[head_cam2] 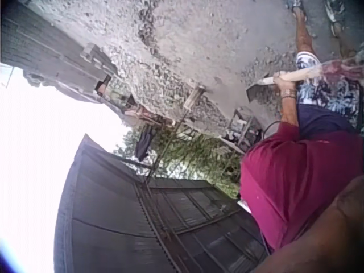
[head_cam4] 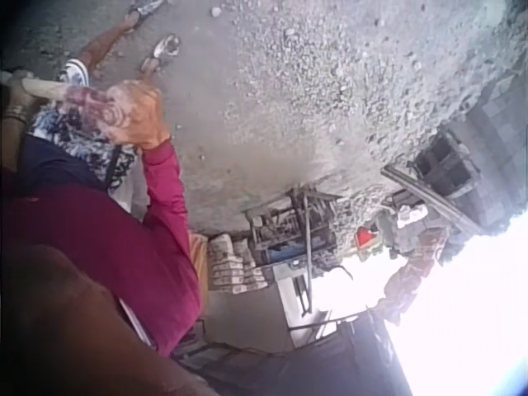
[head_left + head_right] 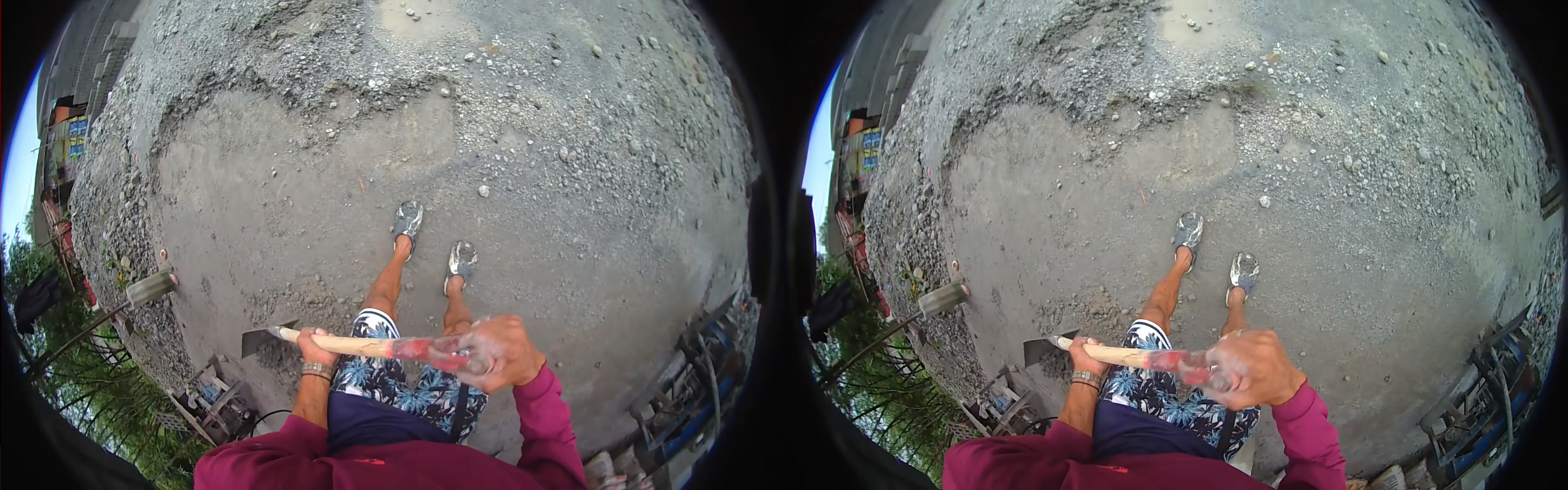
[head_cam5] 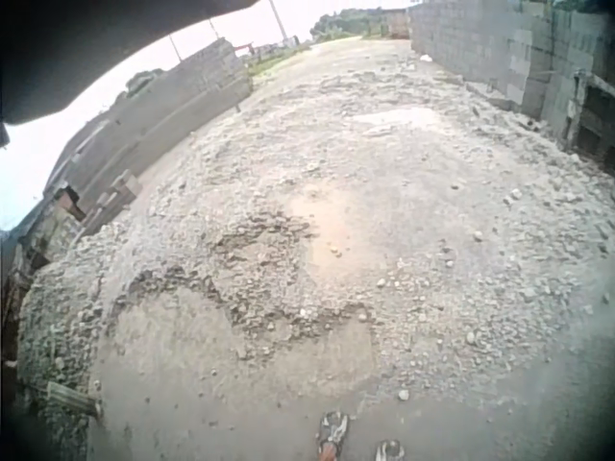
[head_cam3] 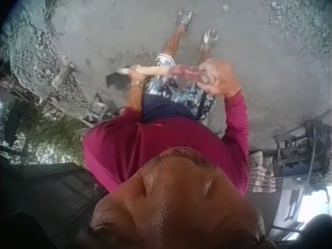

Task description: The person uses a shovel to move a pile of gravel and dirt on a construction site. They scoop the material from one spot and deposit it to the side, repeating the action to clear the area.

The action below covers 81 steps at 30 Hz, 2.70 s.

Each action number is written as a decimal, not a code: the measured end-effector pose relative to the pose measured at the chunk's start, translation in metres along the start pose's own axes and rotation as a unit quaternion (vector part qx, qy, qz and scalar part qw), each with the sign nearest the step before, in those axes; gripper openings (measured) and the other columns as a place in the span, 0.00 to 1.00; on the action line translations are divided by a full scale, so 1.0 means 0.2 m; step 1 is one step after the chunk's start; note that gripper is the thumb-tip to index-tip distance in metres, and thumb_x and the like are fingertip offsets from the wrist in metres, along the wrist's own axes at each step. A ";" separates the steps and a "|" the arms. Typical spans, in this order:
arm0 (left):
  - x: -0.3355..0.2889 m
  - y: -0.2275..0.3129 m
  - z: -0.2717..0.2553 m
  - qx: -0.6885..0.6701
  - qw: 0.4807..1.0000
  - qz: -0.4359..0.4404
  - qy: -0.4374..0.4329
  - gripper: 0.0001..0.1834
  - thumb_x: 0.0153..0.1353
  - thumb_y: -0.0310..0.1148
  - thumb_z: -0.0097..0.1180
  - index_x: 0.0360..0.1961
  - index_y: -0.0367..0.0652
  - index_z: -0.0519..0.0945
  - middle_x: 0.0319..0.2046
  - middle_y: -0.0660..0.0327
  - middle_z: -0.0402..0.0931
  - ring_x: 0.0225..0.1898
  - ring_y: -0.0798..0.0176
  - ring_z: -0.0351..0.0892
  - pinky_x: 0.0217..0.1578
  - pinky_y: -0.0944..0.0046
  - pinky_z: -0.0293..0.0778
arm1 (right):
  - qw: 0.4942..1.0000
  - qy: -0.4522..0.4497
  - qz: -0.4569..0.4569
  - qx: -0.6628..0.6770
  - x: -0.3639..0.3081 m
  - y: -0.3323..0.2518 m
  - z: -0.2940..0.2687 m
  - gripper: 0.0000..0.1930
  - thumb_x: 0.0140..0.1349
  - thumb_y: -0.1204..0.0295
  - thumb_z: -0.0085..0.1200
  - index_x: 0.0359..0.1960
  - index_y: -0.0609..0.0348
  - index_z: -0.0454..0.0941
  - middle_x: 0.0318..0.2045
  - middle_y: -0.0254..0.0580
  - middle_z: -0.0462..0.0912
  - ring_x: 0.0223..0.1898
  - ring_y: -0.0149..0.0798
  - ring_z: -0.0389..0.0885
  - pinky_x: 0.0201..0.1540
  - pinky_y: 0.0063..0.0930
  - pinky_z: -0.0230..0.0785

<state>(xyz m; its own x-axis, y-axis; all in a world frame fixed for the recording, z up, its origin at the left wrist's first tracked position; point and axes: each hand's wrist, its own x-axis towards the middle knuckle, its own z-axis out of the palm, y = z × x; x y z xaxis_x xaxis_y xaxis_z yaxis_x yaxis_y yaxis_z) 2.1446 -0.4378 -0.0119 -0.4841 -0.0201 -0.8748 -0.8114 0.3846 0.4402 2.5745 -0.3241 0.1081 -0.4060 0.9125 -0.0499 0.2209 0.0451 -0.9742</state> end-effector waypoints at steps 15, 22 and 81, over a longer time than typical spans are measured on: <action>0.15 -1.18 1.03 0.514 0.826 0.127 -0.192 0.19 0.50 0.37 0.64 0.29 0.25 0.79 0.23 0.49 0.79 0.23 0.54 0.80 0.25 0.56 0.74 | 0.572 0.471 0.381 0.553 -0.92 -0.11 0.42 0.29 0.62 0.67 0.52 0.64 0.59 0.61 0.14 0.34 0.68 0.12 0.35 0.67 0.17 0.31 0.67; 0.04 -1.20 1.22 0.260 0.916 -0.139 -0.273 0.09 0.54 0.31 0.58 0.31 0.39 0.71 0.20 0.60 0.70 0.15 0.62 0.72 0.16 0.56 0.76 | 0.450 0.536 0.359 0.617 -0.41 0.14 0.51 0.25 0.65 0.68 0.50 0.64 0.54 0.61 0.15 0.32 0.68 0.14 0.32 0.68 0.20 0.32 0.67; 0.13 -0.49 1.70 0.392 0.890 -0.115 -0.202 0.06 0.56 0.29 0.53 0.31 0.41 0.68 0.18 0.60 0.69 0.16 0.61 0.72 0.17 0.56 0.73 | 0.507 0.485 0.188 0.687 0.31 0.06 0.52 0.29 0.61 0.76 0.47 0.65 0.68 0.56 0.17 0.42 0.75 0.18 0.41 0.77 0.25 0.38 0.75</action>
<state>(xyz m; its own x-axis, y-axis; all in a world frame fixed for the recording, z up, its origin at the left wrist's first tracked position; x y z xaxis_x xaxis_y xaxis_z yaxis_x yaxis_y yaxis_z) 2.3236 -0.1633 -0.1460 -0.0486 0.0922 -0.9945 -0.3195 0.9420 0.1030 2.4596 -0.3101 0.0702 0.2114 0.5527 -0.8061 -0.9761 0.0765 -0.2034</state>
